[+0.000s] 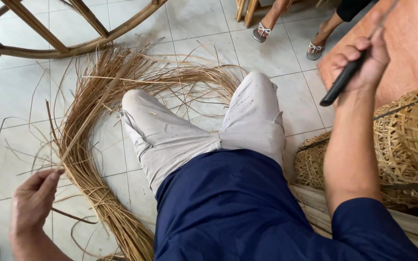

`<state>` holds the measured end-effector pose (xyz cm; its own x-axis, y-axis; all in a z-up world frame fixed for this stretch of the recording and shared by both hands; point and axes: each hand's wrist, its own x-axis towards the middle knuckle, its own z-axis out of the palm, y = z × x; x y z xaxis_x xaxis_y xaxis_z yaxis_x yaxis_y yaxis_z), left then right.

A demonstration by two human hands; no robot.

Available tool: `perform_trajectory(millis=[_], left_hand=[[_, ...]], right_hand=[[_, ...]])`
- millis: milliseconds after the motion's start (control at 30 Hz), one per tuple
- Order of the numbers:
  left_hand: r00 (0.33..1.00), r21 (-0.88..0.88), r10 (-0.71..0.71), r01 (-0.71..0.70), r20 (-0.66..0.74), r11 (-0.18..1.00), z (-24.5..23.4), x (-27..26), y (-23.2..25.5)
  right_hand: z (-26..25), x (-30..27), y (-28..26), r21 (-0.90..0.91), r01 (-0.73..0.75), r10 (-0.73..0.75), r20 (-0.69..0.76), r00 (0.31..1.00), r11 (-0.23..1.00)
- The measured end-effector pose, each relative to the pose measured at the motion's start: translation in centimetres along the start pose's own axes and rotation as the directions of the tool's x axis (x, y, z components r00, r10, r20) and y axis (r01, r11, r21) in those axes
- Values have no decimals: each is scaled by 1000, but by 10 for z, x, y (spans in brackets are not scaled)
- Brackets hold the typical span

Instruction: Using a hand knife to strip and thin long strands of natural fiber for weaving

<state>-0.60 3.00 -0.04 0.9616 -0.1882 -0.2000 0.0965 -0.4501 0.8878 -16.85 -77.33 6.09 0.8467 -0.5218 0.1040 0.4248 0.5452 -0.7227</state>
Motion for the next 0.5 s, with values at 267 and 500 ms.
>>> perform_trajectory(millis=[267,500], left_hand=[[976,-216,140,-103,166,971,52,11,-12],[944,-197,139,-82,299,977,102,4,30]], right_hand=[[79,-57,38,-189,2,17,101,995,982],[48,-54,92,-74,-201,192,-106,976,977]])
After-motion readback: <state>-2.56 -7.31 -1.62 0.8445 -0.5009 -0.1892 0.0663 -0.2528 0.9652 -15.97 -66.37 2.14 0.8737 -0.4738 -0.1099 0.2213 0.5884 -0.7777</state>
